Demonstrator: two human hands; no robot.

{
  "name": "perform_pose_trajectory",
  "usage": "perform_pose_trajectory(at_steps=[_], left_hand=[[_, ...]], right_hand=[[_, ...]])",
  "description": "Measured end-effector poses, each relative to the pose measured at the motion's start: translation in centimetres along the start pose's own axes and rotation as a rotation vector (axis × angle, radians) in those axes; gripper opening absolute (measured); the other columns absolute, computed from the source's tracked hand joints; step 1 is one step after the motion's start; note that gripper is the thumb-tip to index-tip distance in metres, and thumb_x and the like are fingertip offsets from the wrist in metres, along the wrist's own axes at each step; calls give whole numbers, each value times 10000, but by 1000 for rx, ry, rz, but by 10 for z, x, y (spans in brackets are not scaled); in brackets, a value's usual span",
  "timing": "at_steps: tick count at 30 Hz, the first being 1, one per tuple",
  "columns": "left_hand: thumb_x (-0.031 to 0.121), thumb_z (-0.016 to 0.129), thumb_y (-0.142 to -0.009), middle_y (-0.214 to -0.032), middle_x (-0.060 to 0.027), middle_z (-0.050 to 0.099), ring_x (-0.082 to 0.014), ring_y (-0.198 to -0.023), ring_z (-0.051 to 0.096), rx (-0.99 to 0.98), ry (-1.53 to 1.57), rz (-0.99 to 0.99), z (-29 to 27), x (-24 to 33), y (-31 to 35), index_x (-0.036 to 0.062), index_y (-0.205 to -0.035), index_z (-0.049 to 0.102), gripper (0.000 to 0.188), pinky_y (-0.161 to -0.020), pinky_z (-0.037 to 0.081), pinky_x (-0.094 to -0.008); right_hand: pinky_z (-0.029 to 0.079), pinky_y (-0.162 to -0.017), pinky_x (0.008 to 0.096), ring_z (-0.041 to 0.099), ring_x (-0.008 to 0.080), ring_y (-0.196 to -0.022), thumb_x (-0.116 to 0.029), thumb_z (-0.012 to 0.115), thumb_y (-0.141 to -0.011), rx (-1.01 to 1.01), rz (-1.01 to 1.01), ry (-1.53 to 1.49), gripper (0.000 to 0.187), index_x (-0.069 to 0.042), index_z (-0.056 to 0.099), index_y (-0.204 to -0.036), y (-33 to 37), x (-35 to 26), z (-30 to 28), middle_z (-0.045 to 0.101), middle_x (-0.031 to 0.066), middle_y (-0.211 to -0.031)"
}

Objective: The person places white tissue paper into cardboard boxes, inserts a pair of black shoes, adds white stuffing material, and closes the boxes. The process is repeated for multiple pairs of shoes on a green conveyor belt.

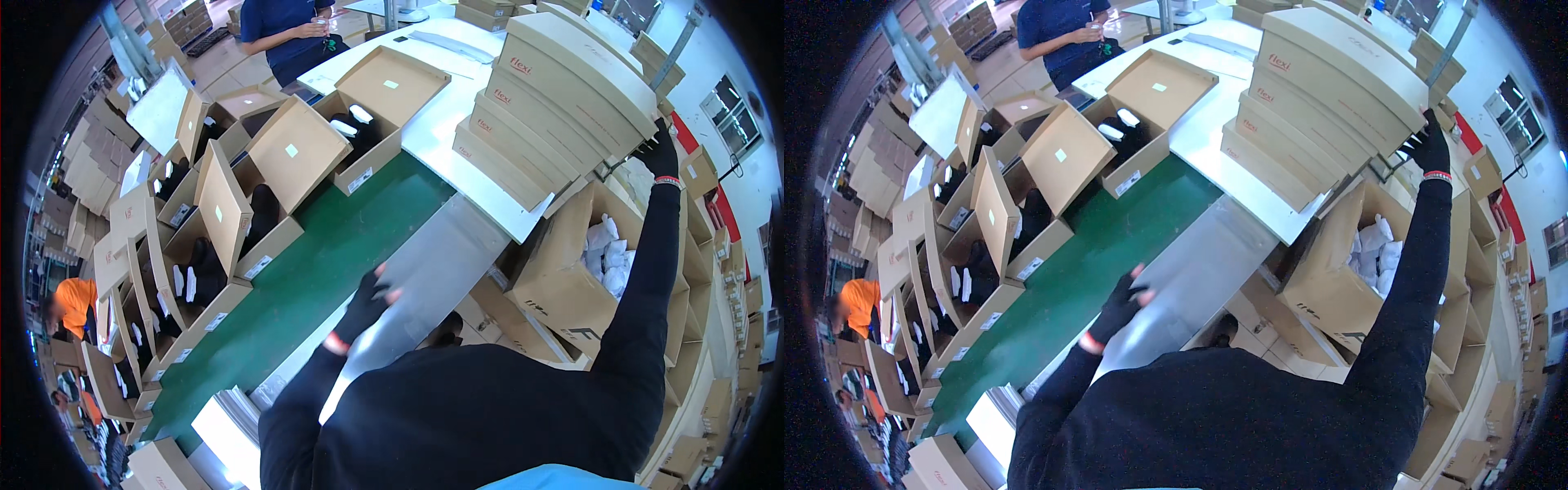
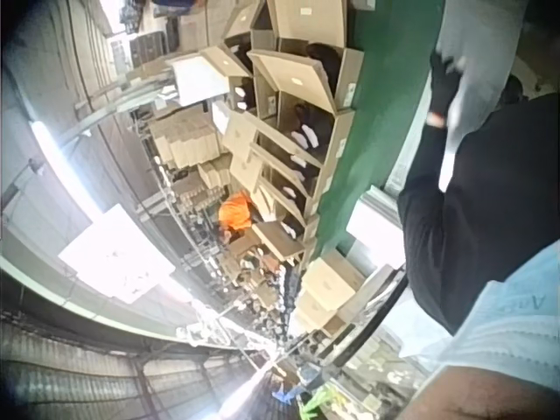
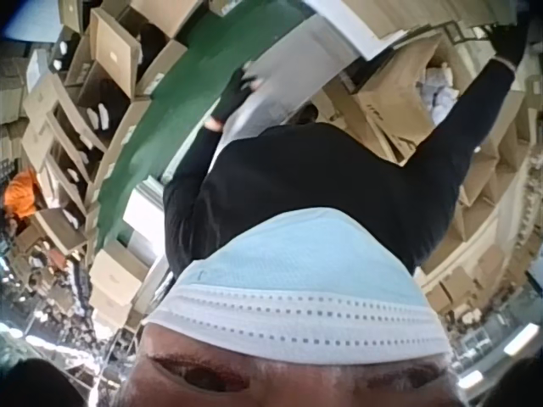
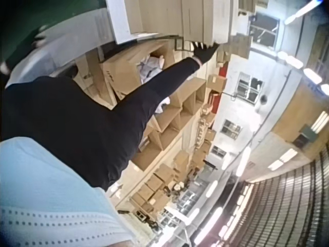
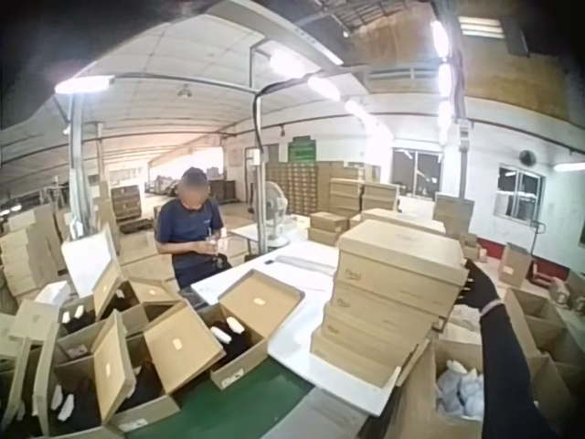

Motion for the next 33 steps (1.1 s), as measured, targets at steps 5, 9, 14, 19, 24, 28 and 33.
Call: perform_pose_trajectory(at_steps=[5, 9, 14, 19, 24, 28, 33], left_hand=[[318, 671, -849, -1331, -110, 473, -196, -1022, 599, 369, 146, -345, -95, -109, 99, 40, -1412, 353, 704, -811, 519, -355], [306, 649, -871, -1251, -102, 528, -217, -1040, 595, 697, 328, -282, -113, -100, 132, 33, -1377, 397, 628, -815, 517, -360], [263, 654, -882, -1239, -79, 546, -157, -968, 598, 468, 231, -219, -74, -103, 78, 55, -1351, 437, 557, -789, 492, -296], [210, 637, -904, -1222, -96, 590, -134, -840, 626, 359, 56, -318, -56, -81, 69, 28, -1318, 467, 483, -756, 490, -265], [221, 634, -907, -1170, -117, 614, -128, -816, 625, 543, 75, -383, -95, -115, 99, 19, -1295, 490, 460, -743, 495, -270], [267, 629, -906, -1104, -95, 642, -111, -806, 595, 703, 212, -449, -114, -127, 104, 36, -1293, 508, 466, -709, 484, -256], [248, 622, -902, -1080, -80, 642, -106, -819, 589, 722, 290, -451, -95, -128, 101, 30, -1276, 522, 445, -717, 472, -248]], right_hand=[[493, -860, 386, 577, 337, -1067, -325, 763, -766, 891, -664, 1304, 672, 11, 488, -1279, -1, -100, -19, 582, 206, -1198], [427, -956, 377, 563, 306, -1111, -296, 757, -776, 378, -1441, 867, 540, 20, 564, -1171, 86, -108, 219, 609, 191, -1152], [395, -1010, 400, 529, 299, -1174, -215, 717, -776, -646, -1072, 875, 460, -85, 583, -1196, 74, 110, 447, 593, 142, -1211], [461, -835, 465, 588, 314, -944, -197, 629, -728, -994, -1148, 1289, 467, -101, 578, -1183, 84, 315, 549, 601, 138, -983], [453, -876, 444, 585, 340, -1003, -97, 572, -761, -895, -1138, 1477, 344, -54, 618, -1100, 70, 390, 606, 620, 175, -1080], [501, -769, 459, 637, 338, -887, -101, 530, -806, -1048, -1063, 1358, 235, -93, 699, -969, 35, 428, 610, 667, 155, -914], [508, -740, 443, 642, 327, -858, -117, 584, -773, -1354, -1160, 1557, 183, -95, 691, -919, 69, 393, 628, 657, 145, -887]])
Point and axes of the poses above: each hand's wrist, its own y-axis away from the middle knuckle, its own z-axis out of the palm, x = y × z, the point moved 7 cm from there along -y, towards the middle knuckle
